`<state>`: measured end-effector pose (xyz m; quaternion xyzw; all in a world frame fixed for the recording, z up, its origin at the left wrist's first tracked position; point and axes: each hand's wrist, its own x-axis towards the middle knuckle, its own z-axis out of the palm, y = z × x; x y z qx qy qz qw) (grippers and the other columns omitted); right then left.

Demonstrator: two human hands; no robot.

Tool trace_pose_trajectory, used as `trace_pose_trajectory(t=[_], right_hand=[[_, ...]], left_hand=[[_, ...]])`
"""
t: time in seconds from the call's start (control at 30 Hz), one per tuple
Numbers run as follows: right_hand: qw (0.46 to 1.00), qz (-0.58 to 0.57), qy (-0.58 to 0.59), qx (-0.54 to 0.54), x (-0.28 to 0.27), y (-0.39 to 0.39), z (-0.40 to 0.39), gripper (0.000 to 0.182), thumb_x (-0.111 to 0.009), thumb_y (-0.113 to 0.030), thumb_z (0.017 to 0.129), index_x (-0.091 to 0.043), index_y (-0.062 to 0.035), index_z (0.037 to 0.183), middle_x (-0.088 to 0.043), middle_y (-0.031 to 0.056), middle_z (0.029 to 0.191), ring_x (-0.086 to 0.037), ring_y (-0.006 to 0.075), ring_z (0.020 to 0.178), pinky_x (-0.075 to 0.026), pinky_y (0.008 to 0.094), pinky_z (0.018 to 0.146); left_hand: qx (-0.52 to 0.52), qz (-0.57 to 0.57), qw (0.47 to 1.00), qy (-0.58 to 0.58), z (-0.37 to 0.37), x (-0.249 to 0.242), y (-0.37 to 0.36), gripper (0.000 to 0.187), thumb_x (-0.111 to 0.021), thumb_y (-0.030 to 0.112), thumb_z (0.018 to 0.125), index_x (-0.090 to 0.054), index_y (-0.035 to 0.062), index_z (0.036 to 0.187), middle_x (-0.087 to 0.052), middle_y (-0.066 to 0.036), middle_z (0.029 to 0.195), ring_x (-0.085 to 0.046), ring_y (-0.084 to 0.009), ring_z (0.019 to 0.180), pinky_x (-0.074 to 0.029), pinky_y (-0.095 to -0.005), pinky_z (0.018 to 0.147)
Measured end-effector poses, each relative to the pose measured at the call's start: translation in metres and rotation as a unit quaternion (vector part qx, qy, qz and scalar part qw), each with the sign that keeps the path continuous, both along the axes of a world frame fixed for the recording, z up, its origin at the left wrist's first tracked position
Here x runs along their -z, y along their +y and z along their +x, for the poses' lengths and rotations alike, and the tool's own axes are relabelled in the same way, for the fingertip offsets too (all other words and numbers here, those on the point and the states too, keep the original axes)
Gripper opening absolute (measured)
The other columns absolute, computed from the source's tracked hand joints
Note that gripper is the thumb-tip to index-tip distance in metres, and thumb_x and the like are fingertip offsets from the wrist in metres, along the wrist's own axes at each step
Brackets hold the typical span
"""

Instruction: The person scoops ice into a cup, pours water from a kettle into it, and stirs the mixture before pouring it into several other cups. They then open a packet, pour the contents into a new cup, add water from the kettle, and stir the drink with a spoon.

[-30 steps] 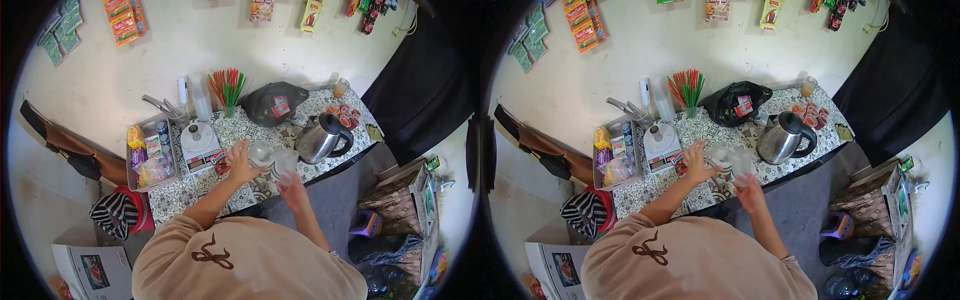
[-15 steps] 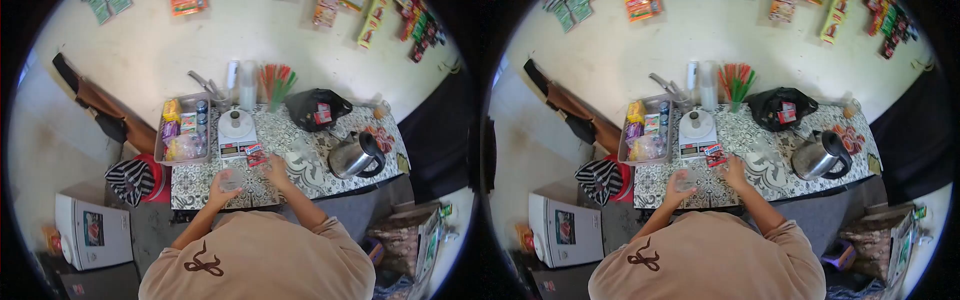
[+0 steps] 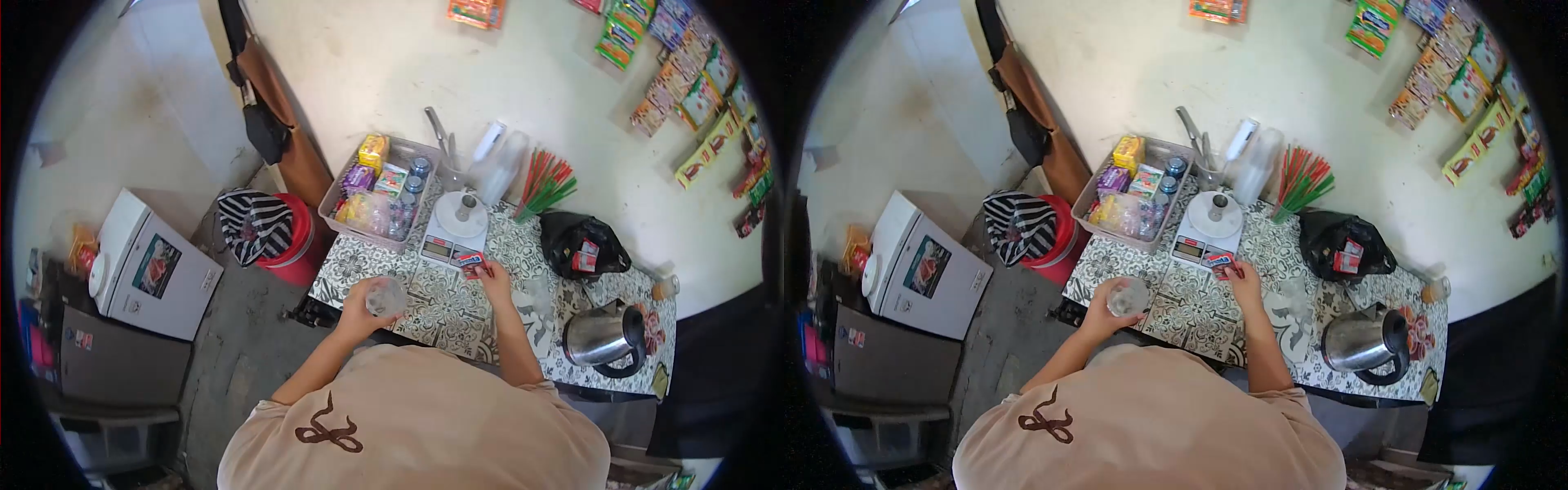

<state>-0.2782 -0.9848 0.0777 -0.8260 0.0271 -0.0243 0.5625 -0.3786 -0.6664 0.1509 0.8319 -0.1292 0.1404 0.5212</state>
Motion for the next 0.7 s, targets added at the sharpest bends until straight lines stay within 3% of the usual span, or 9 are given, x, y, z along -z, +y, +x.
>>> trace_pose_trajectory(t=[0.03,0.13,0.17,0.3,0.4,0.43,0.53,0.57,0.7], right_hand=[[0.998,0.035,-0.056,-0.025,-0.019,0.009,-0.011,0.013,-0.057,-0.01,0.086,-0.058,-0.0011,0.095,-0.062,0.0041,0.094,-0.06,0.0149,0.077,-0.046,0.0254,0.064],[0.936,0.348,0.032,-0.032,-0.041,0.027,-0.027,0.017,-0.052,-0.012,0.089,-0.054,-0.0061,0.105,-0.061,0.0048,0.096,-0.061,0.0161,0.081,-0.048,0.0293,0.065],[0.904,0.423,0.03,-0.05,-0.051,0.034,-0.034,0.019,-0.046,-0.012,0.092,-0.049,-0.0107,0.111,-0.061,0.0048,0.098,-0.061,0.0172,0.085,-0.051,0.0364,0.069],[0.814,0.569,0.037,-0.111,-0.104,0.059,-0.056,0.019,-0.046,-0.008,0.091,-0.046,-0.004,0.11,-0.057,0.0097,0.107,-0.06,0.0225,0.093,-0.052,0.0461,0.078],[0.848,0.513,0.016,-0.134,-0.145,0.07,-0.066,0.02,-0.046,-0.006,0.091,-0.045,-0.0036,0.11,-0.057,0.0093,0.105,-0.06,0.0218,0.092,-0.052,0.0433,0.077],[0.858,0.482,-0.005,-0.177,-0.148,0.068,-0.064,0.019,-0.049,-0.004,0.089,-0.048,-0.0024,0.108,-0.059,0.008,0.1,-0.061,0.018,0.088,-0.052,0.0339,0.075],[0.947,0.179,-0.12,-0.237,-0.182,0.066,-0.067,0.016,-0.053,-0.005,0.088,-0.051,-0.0016,0.103,-0.06,0.0057,0.094,-0.06,0.0128,0.082,-0.049,0.025,0.07],[0.949,0.192,-0.046,-0.248,-0.196,0.069,-0.07,0.018,-0.06,-0.001,0.081,-0.053,-0.0012,0.098,-0.059,0.0062,0.087,-0.06,0.018,0.079,-0.049,0.0293,0.071],[0.89,-0.175,-0.232,-0.351,-0.261,0.085,-0.077,0.02,-0.061,-0.006,0.078,-0.056,-0.0033,0.096,-0.058,0.0101,0.083,-0.06,0.0234,0.075,-0.046,0.0313,0.064]], left_hand=[[-0.004,0.006,1.0,-0.007,-0.001,-0.004,0.001,0.064,-0.084,0.022,0.052,-0.053,0.0075,0.107,-0.057,-0.01,0.1,-0.054,-0.0289,0.096,-0.041,-0.0379,0.084],[-0.013,0.033,0.999,-0.031,0.0,-0.01,0.002,0.065,-0.083,0.023,0.052,-0.052,0.0084,0.108,-0.057,-0.009,0.102,-0.053,-0.0299,0.097,-0.041,-0.039,0.084],[-0.016,0.043,0.998,-0.041,-0.001,-0.015,0.001,0.066,-0.083,0.023,0.052,-0.052,0.0087,0.108,-0.057,-0.009,0.102,-0.053,-0.03,0.097,-0.04,-0.0394,0.084],[0.002,0.067,0.996,-0.053,0.002,-0.024,-0.004,0.066,-0.081,0.027,0.053,-0.052,0.0114,0.11,-0.055,-0.007,0.107,-0.05,-0.0281,0.103,-0.036,-0.0419,0.086],[0.008,0.115,0.993,-0.039,0.001,-0.047,-0.012,0.065,-0.08,0.032,0.054,-0.052,0.0141,0.111,-0.052,-0.005,0.111,-0.045,-0.026,0.107,-0.031,-0.0432,0.088],[0.014,0.107,0.993,-0.05,0.002,-0.05,-0.014,0.065,-0.079,0.033,0.055,-0.052,0.0147,0.111,-0.051,-0.005,0.112,-0.045,-0.0258,0.107,-0.03,-0.0432,0.088],[0.032,0.092,0.993,-0.068,0.007,-0.06,-0.02,0.064,-0.078,0.034,0.056,-0.052,0.0158,0.111,-0.051,-0.004,0.111,-0.044,-0.0254,0.107,-0.028,-0.0428,0.089],[0.039,0.094,0.993,-0.066,0.007,-0.067,-0.021,0.064,-0.078,0.033,0.056,-0.052,0.0156,0.111,-0.051,-0.004,0.111,-0.044,-0.0257,0.106,-0.029,-0.0423,0.088],[0.056,0.093,0.99,-0.084,0.01,-0.078,-0.025,0.064,-0.079,0.03,0.055,-0.052,0.0136,0.11,-0.051,-0.005,0.11,-0.044,-0.0264,0.106,-0.029,-0.0408,0.088]])
